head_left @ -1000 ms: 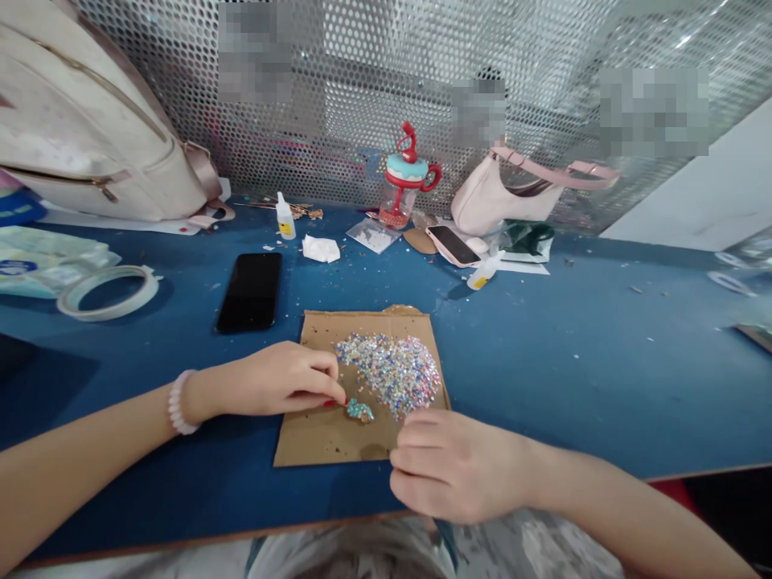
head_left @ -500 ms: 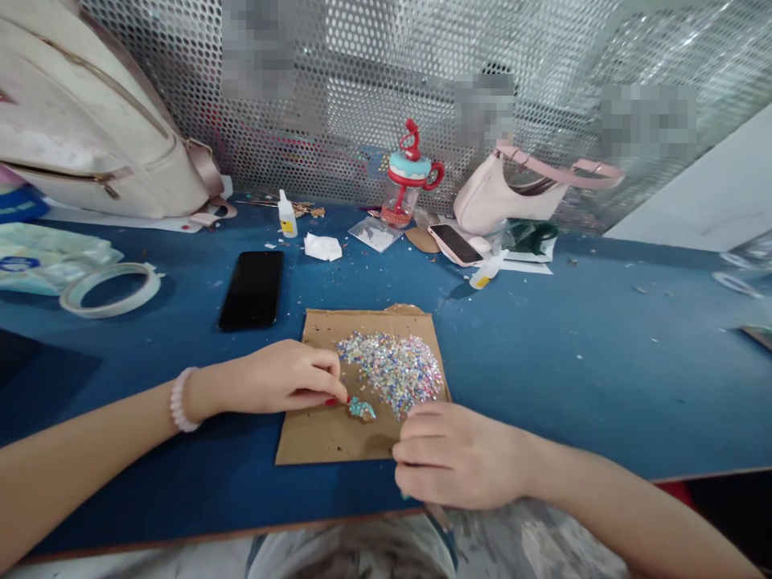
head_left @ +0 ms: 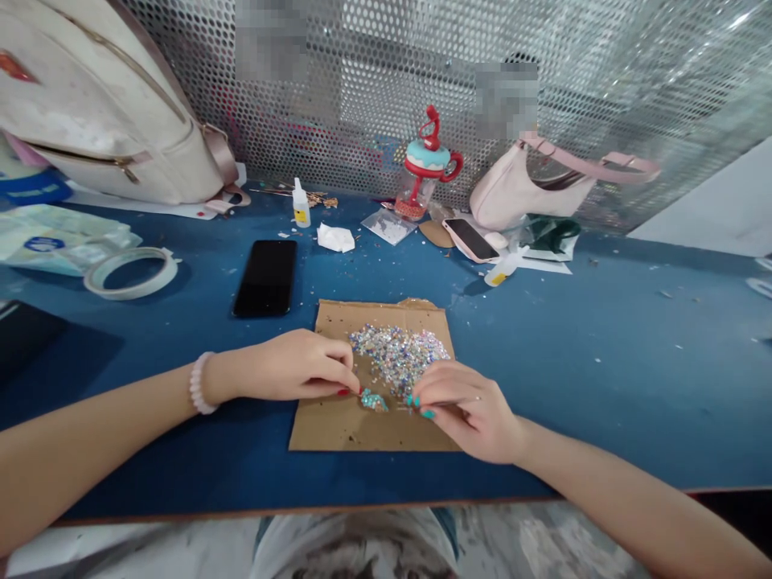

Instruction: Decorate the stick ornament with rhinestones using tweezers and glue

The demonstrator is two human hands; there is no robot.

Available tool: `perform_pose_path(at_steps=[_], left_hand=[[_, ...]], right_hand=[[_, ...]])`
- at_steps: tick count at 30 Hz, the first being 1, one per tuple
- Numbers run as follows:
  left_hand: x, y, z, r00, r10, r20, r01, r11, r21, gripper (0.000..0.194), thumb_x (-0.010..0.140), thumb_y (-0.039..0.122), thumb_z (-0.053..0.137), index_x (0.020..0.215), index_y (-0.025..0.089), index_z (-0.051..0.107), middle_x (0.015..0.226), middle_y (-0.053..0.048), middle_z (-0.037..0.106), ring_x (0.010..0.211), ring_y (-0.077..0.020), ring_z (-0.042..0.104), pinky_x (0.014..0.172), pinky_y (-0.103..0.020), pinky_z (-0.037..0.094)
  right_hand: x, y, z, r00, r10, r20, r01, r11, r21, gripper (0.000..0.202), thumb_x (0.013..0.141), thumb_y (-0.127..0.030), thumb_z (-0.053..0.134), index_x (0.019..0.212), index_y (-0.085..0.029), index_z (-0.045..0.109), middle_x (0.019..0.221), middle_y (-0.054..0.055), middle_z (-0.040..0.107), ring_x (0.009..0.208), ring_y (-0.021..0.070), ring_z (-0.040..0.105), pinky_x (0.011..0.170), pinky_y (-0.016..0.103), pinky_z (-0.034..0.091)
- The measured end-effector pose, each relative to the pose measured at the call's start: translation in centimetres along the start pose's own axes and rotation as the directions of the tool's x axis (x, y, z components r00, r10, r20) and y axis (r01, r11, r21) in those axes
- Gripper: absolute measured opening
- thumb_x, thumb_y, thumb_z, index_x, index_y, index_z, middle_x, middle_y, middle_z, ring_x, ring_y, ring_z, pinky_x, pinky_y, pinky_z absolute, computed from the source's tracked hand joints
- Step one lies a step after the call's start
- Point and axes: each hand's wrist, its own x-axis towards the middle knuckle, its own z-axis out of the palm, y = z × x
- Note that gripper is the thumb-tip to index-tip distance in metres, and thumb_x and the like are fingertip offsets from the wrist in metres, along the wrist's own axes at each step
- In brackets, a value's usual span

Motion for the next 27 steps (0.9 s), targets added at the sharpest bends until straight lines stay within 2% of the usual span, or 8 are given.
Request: perform_pose_path(at_steps=[8,27], left_hand=[[0.05,-0.07,0.03,1.000,-0.004,0.006,0.004,1.000,0.002,0.024,0.097,0.023,0.047,0.116,0.029,0.060,0.096,0.000,0.060,0.073,-0.0095,0.056,0.062,-0.022,0.036],[0.20,0.09,-0.16,1.000,0.007,-0.011,-0.007,1.000,-0.014,0.023,0.096,0.023,0.048,0.115,0.029,0.061,0.096,0.000,0.063,0.074,-0.0096,0.058,0.062,-0.022,0.037]], right_hand=[[-0.11,0.13,0.92,0.998,0.067,0.002,-0.067,0.997,-0.033,0.011,0.089,-0.009,0.054,0.088,-0.018,0.061,0.076,0.005,0.070,0.073,0.0154,0.064,0.071,0.032,0.053],[0.04,0.19,1.12,0.997,0.080,0.018,-0.080,0.997,-0.002,0.011,0.090,-0.010,0.055,0.086,-0.017,0.063,0.076,0.005,0.071,0.072,0.0155,0.064,0.071,0.034,0.053]])
